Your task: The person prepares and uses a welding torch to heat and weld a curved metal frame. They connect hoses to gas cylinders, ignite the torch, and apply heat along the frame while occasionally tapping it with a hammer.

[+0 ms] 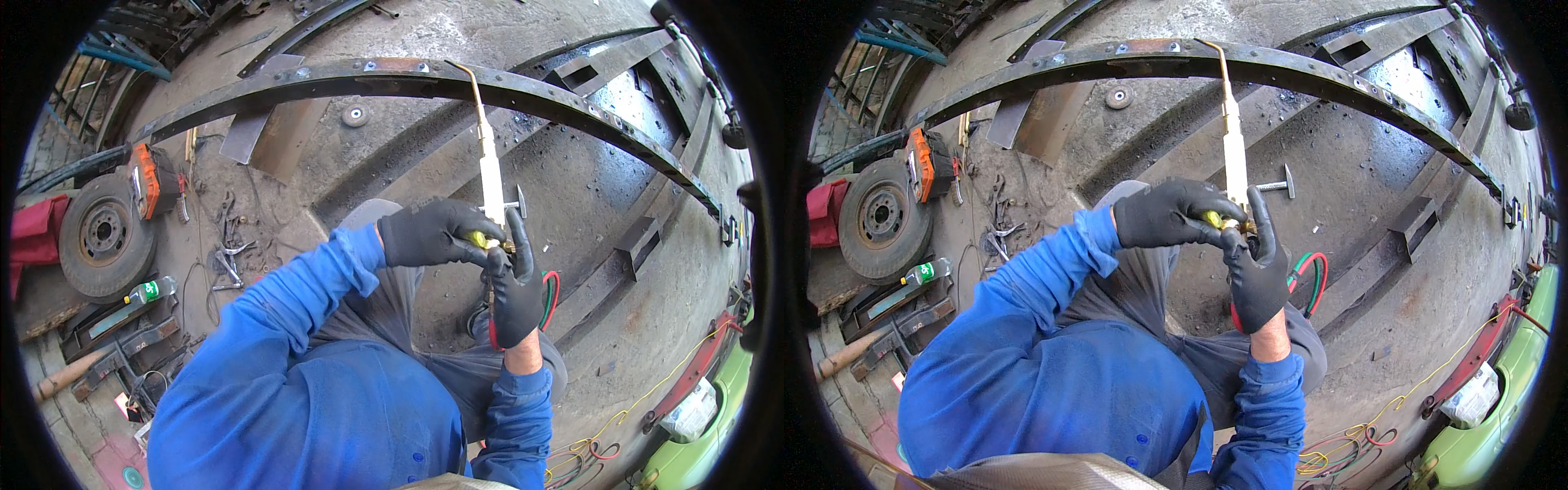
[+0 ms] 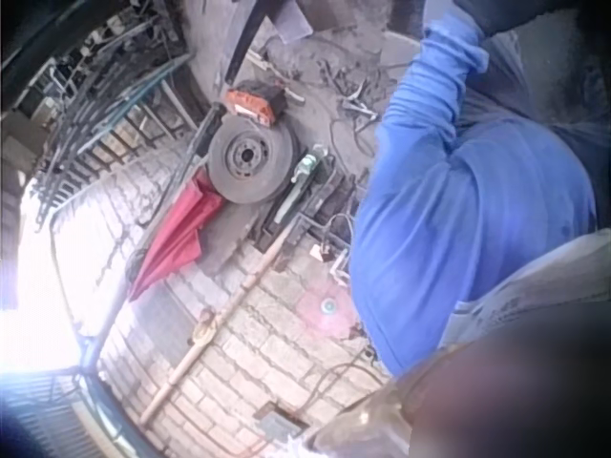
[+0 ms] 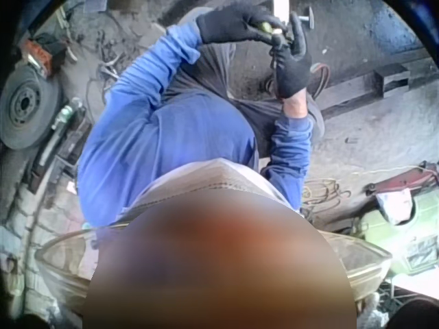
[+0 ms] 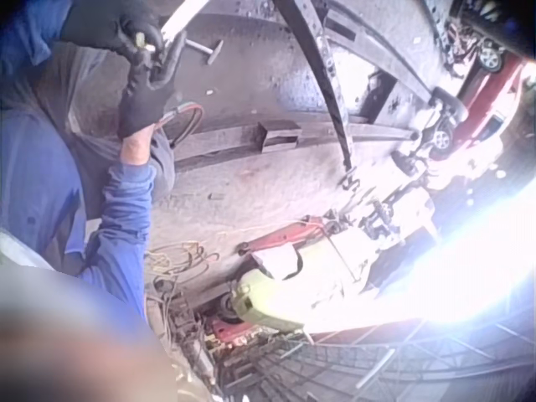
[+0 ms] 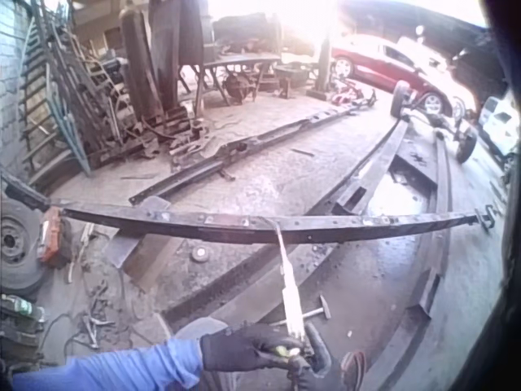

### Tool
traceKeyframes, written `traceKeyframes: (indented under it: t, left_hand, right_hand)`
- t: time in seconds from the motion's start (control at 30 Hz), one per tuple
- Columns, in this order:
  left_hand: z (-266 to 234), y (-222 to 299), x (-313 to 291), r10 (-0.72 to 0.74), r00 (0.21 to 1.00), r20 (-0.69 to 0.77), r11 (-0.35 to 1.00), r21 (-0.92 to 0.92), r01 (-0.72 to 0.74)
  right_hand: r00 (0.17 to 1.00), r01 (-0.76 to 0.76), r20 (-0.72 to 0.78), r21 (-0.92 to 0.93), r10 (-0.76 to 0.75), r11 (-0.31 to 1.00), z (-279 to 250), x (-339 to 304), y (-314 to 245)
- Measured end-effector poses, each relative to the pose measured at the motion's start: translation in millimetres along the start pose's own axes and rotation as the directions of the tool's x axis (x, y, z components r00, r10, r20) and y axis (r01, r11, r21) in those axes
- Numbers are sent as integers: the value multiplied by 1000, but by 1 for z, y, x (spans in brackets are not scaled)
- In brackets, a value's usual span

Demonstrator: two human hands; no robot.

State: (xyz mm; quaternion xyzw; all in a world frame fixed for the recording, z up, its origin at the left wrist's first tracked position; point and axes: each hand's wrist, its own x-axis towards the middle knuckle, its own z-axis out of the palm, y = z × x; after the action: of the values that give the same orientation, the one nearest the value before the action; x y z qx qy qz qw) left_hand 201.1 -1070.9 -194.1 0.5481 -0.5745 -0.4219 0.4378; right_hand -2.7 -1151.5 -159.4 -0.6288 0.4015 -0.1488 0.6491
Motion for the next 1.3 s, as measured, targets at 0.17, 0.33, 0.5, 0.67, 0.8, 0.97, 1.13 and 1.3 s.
traceKeyframes:
  t: [0.17, 0.33, 0.5, 0.67, 0.8, 0.97, 1.13, 1.3]
  left_hand:
    - [-45, -19, 5, -158, 914, -373, 986, -11, 166]
    - [-96, -57, 2, -282, 828, -485, 936, -330, 125]
    - [-119, -89, 13, -293, 814, -502, 869, -495, 7]
    - [-138, -102, 25, -434, 743, -510, 793, -607, 46]
    - [-146, -102, 30, -407, 732, -546, 839, -540, 64]
    - [-144, -89, 23, -461, 727, -509, 818, -561, 126]
    - [-130, -92, 28, -416, 703, -577, 834, -550, 42]
    - [-142, -103, 27, -523, 675, -521, 826, -503, 253]
  right_hand:
    - [994, 105, -41, -9, -106, 994, -2, -1, 6]
    - [998, 66, -14, -113, -68, 991, -9, -8, 7]
    - [998, 53, 44, -123, -48, 991, -5, -14, 8]
    - [989, 82, 134, -113, -67, 990, -5, -20, 2]
    - [977, 119, 196, -184, -82, 976, -9, -22, -6]
    - [978, 148, 175, -211, -112, 966, -9, -23, -6]
    - [982, 117, 169, -188, -85, 975, -15, -25, -4]
    - [977, 142, 192, -237, -97, 961, -21, -27, -5]
